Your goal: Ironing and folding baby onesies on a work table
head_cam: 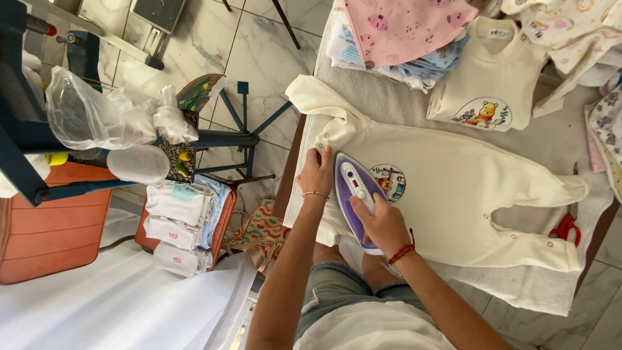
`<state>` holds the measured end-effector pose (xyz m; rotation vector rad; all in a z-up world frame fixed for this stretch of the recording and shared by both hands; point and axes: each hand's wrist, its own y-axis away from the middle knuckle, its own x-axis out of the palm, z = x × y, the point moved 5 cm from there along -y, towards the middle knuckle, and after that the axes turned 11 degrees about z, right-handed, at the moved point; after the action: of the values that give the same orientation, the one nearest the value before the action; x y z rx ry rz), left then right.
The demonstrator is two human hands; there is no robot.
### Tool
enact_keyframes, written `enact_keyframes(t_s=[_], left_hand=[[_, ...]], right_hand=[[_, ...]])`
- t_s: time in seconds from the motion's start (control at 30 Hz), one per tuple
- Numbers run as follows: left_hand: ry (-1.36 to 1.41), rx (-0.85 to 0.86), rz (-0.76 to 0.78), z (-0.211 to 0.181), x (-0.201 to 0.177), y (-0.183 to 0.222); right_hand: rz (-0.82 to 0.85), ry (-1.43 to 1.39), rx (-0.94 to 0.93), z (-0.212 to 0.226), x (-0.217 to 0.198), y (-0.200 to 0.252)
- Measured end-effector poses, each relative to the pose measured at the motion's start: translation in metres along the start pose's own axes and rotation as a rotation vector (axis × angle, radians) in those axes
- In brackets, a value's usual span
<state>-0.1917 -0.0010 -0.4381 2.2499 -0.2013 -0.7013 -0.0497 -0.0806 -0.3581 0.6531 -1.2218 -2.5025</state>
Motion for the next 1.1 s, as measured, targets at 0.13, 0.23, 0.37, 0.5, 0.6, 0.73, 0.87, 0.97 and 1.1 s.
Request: enact_keyframes(t_s=[0.13, 0.23, 0.37, 0.5, 0.6, 0.73, 0.87, 0.97, 1.1], left_hand=[[0.058, 0.061, -0.069, 0.004, 0.006, 0.001], [0.017, 0.123, -0.158, 0.014, 0.002, -0.002], [-0.017, 0.179, -0.155, 0.022, 0.003, -0.011], [0.025, 0.237, -0.091, 0.025, -0.004, -0.012], [0.054, 0.266, -0.048, 0.019, -0.014, -0.007], [0.055, 0.294, -0.055, 0.025, -0.016, -0.014], [0.017, 0.272, -0.034, 0.030, -0.015, -0.009], [0.015, 0.278, -0.020, 0.025, -0.013, -0.012], [0.000, 0.275, -0.027, 0.032, -0.015, -0.014]], right_hand=[[-0.113, 0.157, 0.022, -0.026, -0.027, 0.004], [-0.349, 0.014, 0.036, -0.046, -0.064, 0.030], [-0.510, -0.388, 0.083, -0.095, -0.096, 0.037], [-0.572, -0.714, 0.059, -0.075, -0.084, 0.035], [-0.423, -0.681, -0.037, -0.047, -0.056, 0.010], [-0.195, -0.437, -0.042, 0.007, -0.034, -0.003], [-0.115, -0.205, -0.020, 0.016, -0.032, -0.011], [-0.052, -0.064, 0.045, 0.001, -0.037, 0.009], [-0.051, 0.026, 0.165, -0.025, -0.033, 0.046]])
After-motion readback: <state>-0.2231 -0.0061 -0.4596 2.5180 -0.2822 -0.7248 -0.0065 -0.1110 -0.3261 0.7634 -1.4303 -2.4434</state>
